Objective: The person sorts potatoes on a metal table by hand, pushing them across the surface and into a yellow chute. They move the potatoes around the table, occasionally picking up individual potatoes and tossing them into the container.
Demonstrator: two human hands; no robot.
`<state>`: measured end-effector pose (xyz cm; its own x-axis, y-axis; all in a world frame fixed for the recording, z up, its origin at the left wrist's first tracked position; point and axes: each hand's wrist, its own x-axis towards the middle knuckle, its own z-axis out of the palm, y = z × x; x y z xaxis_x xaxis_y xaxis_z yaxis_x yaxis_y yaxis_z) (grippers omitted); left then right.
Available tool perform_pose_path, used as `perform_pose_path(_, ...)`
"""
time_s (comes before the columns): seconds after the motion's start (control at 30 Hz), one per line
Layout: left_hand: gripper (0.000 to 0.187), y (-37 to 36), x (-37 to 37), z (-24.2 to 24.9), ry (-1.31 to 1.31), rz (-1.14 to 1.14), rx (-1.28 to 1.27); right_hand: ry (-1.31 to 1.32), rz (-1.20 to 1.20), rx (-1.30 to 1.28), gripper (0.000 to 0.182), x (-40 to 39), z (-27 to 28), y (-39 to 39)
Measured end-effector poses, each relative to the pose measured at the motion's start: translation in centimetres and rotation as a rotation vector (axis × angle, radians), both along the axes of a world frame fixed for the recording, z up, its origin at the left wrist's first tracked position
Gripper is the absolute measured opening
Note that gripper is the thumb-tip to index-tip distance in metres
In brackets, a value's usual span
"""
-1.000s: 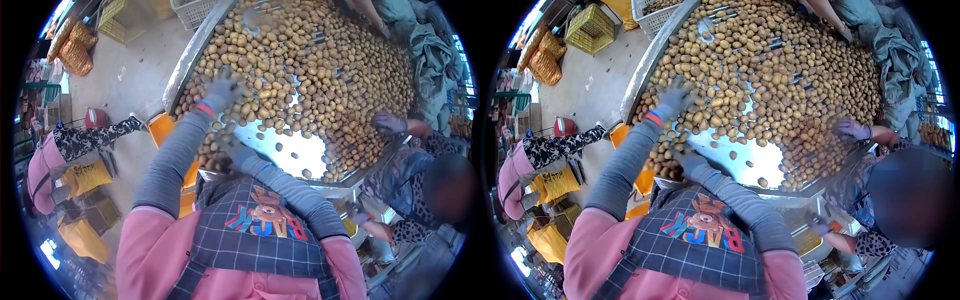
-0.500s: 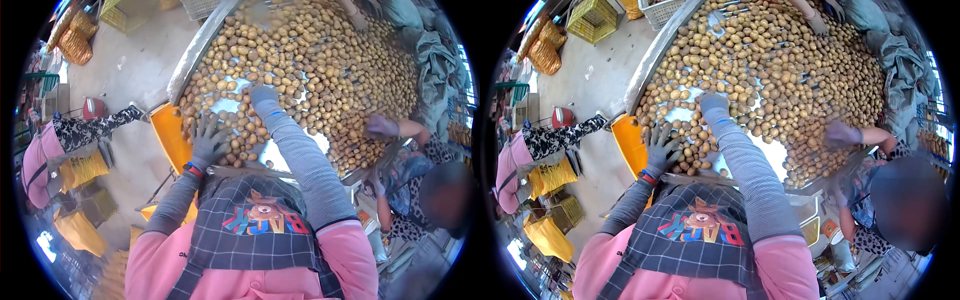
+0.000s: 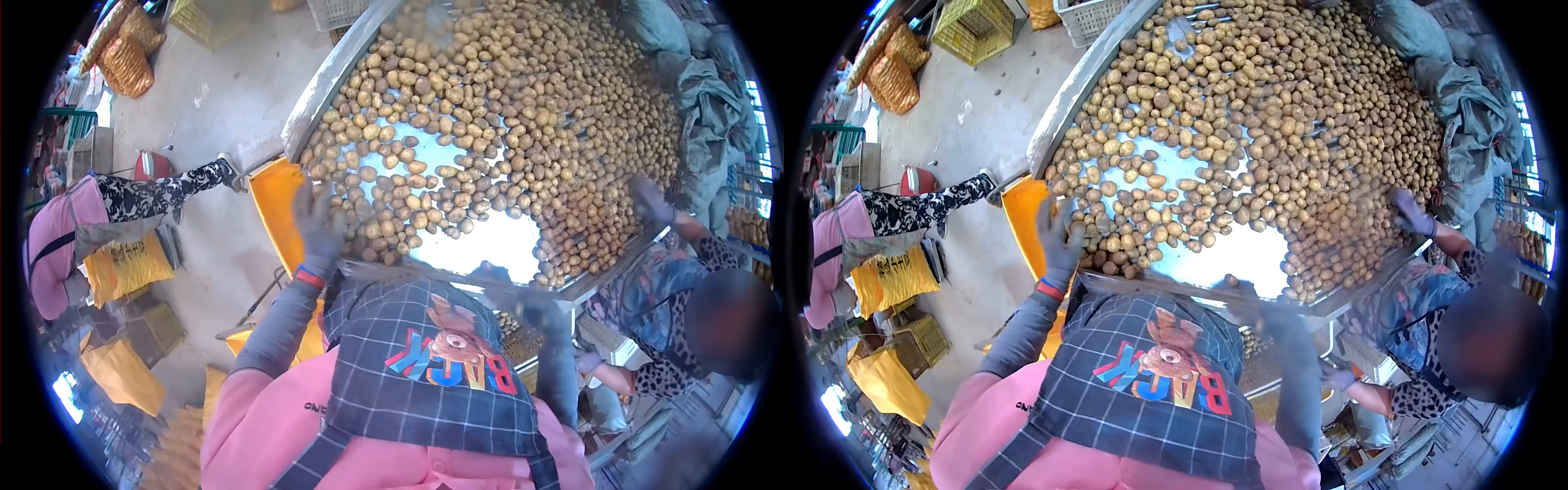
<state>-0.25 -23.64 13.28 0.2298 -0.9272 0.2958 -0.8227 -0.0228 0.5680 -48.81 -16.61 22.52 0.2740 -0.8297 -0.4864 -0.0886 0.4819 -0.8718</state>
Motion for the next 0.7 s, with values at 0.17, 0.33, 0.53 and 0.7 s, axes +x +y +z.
perform_pose_path(0.17,0.056,-1.6,-9.1,0.5,-0.007,-0.630,0.007,1.094,0.650,0.018,0.035,-11.8,-4.3,6.0)
perform_pose_path(0.33,0.060,0.2,-7.4,0.8,-0.250,-0.637,0.282,1.028,0.123,-0.347,0.077,-3.5,-2.0,-10.2)
perform_pose_path(0.53,0.045,2.8,0.8,1.3,-0.312,-0.327,0.429,1.466,0.221,-0.574,0.088,7.5,-9.0,-16.7)
perform_pose_path(0.7,0.038,-5.0,0.2,3.6,-0.203,-0.215,0.128,1.050,0.437,-0.841,0.073,17.5,-12.8,-12.6)
